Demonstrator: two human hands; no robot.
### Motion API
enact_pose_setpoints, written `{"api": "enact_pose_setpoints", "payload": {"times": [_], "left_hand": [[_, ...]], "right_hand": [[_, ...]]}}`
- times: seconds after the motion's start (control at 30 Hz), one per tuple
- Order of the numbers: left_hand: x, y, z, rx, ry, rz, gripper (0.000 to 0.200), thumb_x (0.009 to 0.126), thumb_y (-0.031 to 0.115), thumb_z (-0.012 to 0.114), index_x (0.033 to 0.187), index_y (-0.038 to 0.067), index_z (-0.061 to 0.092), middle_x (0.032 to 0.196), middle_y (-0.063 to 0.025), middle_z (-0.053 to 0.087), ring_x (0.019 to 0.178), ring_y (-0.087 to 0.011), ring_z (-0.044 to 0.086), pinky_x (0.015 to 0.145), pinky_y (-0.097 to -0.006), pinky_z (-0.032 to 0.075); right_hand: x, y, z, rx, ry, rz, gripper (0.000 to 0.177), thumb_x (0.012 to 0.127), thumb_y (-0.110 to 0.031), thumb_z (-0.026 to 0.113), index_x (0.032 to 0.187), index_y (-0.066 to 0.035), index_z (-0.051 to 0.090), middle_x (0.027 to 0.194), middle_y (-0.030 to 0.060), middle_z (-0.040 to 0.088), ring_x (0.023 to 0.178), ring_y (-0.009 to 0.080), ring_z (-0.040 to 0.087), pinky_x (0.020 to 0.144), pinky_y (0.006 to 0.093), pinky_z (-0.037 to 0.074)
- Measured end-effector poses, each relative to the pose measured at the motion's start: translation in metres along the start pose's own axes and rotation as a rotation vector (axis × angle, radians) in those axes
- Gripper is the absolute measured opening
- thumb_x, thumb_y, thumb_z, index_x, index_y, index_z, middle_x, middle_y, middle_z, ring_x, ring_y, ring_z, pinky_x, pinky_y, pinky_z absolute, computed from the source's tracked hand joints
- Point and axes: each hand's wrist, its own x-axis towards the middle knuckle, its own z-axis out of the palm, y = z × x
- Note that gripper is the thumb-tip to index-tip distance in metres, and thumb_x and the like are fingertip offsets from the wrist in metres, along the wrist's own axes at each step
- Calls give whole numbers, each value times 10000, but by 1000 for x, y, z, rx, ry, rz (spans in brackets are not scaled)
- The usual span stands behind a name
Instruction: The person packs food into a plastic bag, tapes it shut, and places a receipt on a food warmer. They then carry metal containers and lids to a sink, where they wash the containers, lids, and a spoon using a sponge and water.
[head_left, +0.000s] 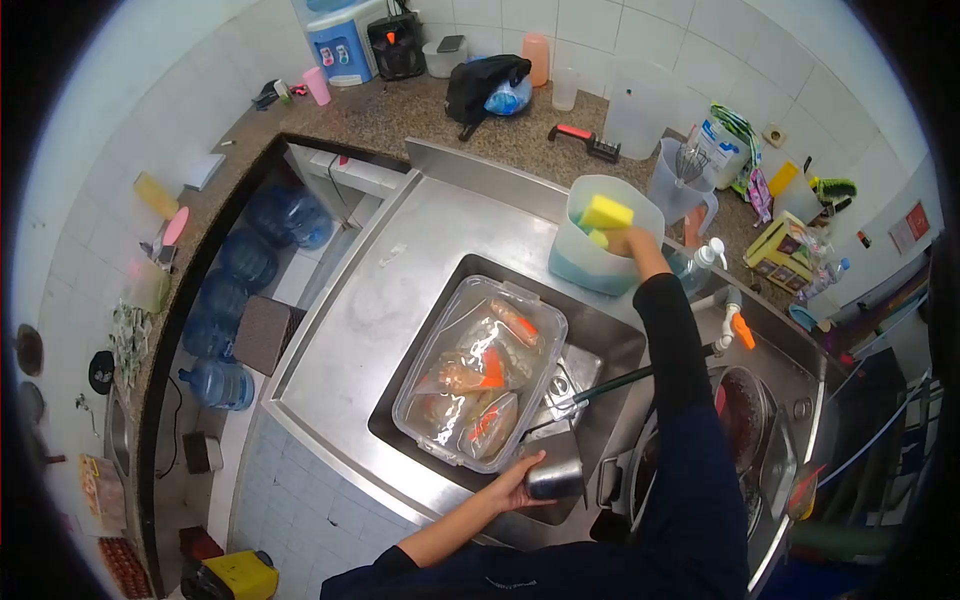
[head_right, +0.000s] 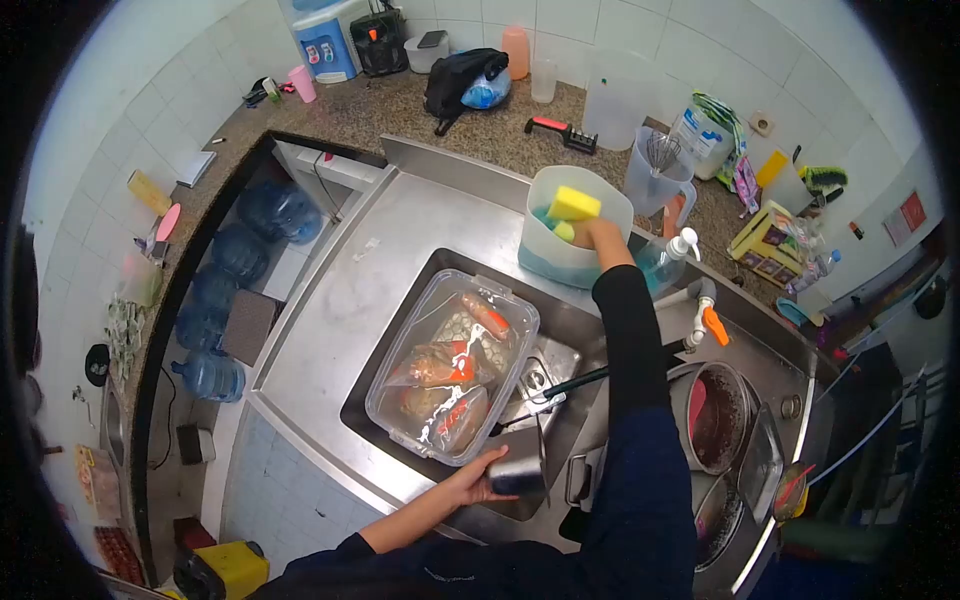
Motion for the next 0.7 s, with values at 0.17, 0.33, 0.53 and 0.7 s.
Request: {"api": "enact_pose_setpoints", "payload": {"times": [0.17, 0.33, 0.53, 0.7], "left_hand": [[-12, 3, 17, 218, 41, 143, 707, 801, 436, 612, 1319, 242, 172, 1244, -88, 435, 1088, -276, 517, 812, -564, 455], [-4, 6, 17, 238, 10, 145, 870, 797, 431, 615, 1390, 291, -6, 1334, -92, 332, 1105, -296, 500, 826, -567, 445], [-4, -9, 3, 187, 46, 50, 662, 790, 460, 616, 1313, 237, 277, 1211, -72, 489, 1075, -246, 527, 838, -533, 461], [-4, -18, -10, 126, 34, 28, 547, 789, 470, 615, 1220, 237, 373, 1139, -55, 525, 1039, -227, 539, 814, -527, 468]], "right_hand": [[-39, -1, -29, 181, 118, -119, 730, 771, -591, 528, 1254, -49, 446, 1239, 204, 493, 1089, 348, 510, 916, 401, 402], [-42, -11, -32, 43, 251, 34, 561, 798, -394, 576, 1200, -25, 445, 1134, 229, 542, 1029, 354, 541, 849, 421, 441], [0, -23, -4, -3, 642, -232, 364, 750, -171, 596, 1076, -23, 535, 962, 193, 616, 948, 333, 578, 803, 435, 460], [18, -32, -7, 0, 417, -7, 323, 722, -226, 602, 999, -61, 626, 1032, 167, 614, 994, 321, 571, 836, 411, 466]]}}
